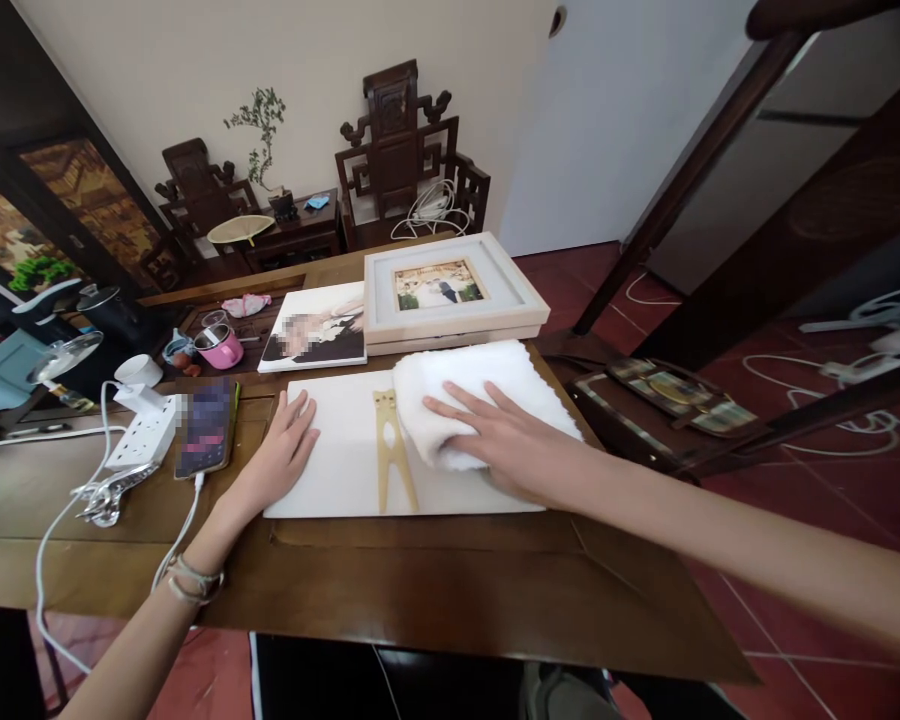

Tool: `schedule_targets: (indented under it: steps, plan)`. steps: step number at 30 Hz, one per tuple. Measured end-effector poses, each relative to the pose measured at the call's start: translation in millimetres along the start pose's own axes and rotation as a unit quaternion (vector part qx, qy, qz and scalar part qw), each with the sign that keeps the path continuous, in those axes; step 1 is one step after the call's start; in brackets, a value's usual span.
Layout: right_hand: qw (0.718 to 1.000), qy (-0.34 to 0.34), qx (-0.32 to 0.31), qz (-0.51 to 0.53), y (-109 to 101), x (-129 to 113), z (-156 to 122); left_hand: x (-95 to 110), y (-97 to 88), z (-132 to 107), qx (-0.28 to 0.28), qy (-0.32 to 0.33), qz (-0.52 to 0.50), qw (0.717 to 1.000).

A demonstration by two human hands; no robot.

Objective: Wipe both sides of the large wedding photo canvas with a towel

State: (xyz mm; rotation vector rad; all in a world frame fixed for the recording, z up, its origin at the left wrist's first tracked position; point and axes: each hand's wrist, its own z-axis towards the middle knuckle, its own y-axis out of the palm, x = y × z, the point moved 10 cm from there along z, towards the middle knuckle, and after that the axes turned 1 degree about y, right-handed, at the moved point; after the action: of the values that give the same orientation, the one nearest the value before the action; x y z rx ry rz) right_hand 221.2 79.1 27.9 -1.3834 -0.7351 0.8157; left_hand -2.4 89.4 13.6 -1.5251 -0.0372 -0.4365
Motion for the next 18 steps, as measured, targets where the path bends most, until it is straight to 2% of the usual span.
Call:
schedule_targets:
  steps: [4,7,11,18]
  plan:
    - [1.000,-0.003,0.019,-0.011,-0.5,10.4,17.6,0.3,-0.8,0.4,-0.009,0.008,-0.001,1.000]
    - [0.999,-0.009,0.031,-0.014,0.7,10.1,19.7,3.3,-1.7,1.6,-0.008,0.021,-0.005,1.000]
    - [0.998,-0.012,0.055,0.000,1.4,1.9,7.6,3.6,-3.2,1.2,0.005,0.018,-0.026,0.999]
    - [0.997,-0.047,0.058,0.022,-2.0,-23.8,-17.2,6.0,-1.8,-2.8,0.019,0.003,-0.037,0.999]
